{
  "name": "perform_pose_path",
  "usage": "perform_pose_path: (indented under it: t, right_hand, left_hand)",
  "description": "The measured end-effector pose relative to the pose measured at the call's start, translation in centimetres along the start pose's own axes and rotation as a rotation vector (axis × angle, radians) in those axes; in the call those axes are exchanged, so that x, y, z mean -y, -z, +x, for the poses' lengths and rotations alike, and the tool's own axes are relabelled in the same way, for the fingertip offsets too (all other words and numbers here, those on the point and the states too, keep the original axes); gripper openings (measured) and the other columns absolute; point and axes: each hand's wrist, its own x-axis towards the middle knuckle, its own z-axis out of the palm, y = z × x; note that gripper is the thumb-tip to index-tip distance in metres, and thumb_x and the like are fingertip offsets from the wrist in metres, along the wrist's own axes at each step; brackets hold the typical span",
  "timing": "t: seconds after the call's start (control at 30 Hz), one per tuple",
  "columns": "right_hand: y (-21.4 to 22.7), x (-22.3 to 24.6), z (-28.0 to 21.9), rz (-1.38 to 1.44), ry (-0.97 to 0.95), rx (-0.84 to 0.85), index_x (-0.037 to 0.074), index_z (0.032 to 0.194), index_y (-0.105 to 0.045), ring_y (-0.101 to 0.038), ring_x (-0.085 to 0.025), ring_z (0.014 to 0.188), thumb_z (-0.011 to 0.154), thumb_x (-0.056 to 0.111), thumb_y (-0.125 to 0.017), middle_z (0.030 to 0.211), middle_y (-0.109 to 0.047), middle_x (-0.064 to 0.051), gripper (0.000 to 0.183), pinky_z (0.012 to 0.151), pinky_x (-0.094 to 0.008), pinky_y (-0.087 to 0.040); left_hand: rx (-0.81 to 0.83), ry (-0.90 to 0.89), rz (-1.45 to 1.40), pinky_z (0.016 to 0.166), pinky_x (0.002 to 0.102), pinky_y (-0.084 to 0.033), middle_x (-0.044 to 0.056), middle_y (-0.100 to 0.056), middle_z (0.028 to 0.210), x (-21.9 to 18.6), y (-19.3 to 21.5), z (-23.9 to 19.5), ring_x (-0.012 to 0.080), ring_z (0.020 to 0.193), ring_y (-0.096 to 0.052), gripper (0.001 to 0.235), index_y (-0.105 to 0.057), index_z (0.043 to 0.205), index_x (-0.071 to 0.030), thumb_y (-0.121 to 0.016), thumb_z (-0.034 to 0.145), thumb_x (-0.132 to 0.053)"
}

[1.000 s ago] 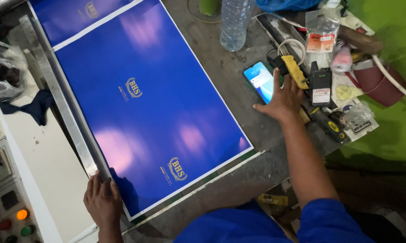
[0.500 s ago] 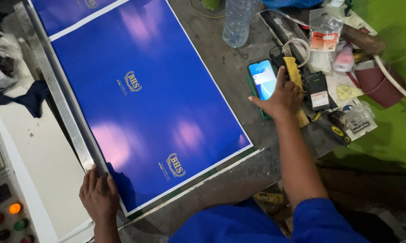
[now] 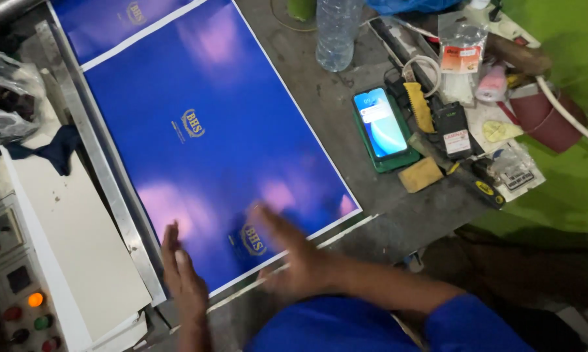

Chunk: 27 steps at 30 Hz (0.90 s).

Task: Operating a laminating machine to process blue printed sheets.

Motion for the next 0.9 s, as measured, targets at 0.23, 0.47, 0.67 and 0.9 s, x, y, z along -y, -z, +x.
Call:
perform_pose_path:
  t: [0.23, 0.47, 0.67, 0.9]
  right_hand:
    - [-7.3, 2.6, 2.3, -0.340, 0.558, 0.206, 0.014, 0.164, -0.038, -0.025, -0.030, 0.162, 0.100, 0.054, -0.053, 0.172, -0.030, -0.007, 0.077, 0.129, -0.054, -0.019]
    - [-7.3, -0.7, 6.0, 0.462, -0.127, -0.036, 0.009, 0.166, -0.024, -0.019, -0.029, 0.165, 0.107, 0.069, -0.029, 0.175, -0.024, -0.015, 0.084, 0.131, -0.051, -0.014]
    - [-8.0, 6.4, -0.5, 1.095, -0.399, 0.262, 0.006, 0.167, -0.001, -0.003, -0.028, 0.163, 0.103, 0.070, -0.028, 0.177, -0.005, -0.014, 0.095, 0.131, -0.042, -0.007]
    - [-7.6, 3.8, 2.7, 0.836, 0.024, 0.117, 0.005, 0.168, 0.002, 0.004, -0.023, 0.167, 0.115, 0.056, -0.024, 0.180, 0.006, -0.009, 0.077, 0.136, -0.039, 0.001]
  left_hand:
    - [0.202, 0.317, -1.008, 0.123, 0.053, -0.023, 0.027, -0.026, 0.168, -8.2, -4.8, -3.8, 0.0412, 0.153, -0.031, 0.101, -0.016, 0.164, -0.006, -0.021, 0.094, -0.078]
    - [0.181, 0.380, -0.257, 0.128, 0.048, -0.009, 0.012, -0.007, 0.175, -4.8, -6.5, -7.8, 0.0309, 0.163, -0.006, 0.105, -0.008, 0.167, -0.013, -0.020, 0.088, -0.081]
    - [0.136, -0.417, 0.158, 0.137, 0.047, -0.006, 0.019, -0.006, 0.178, -7.6, -3.4, -3.5, 0.0346, 0.168, -0.006, 0.097, -0.004, 0.168, -0.004, -0.018, 0.104, -0.076]
    - [0.217, -0.179, -0.243, 0.131, 0.051, -0.020, 0.021, 0.012, 0.178, -11.5, -4.2, -8.3, 0.0372, 0.166, 0.005, 0.097, 0.008, 0.165, -0.003, -0.041, 0.109, -0.066]
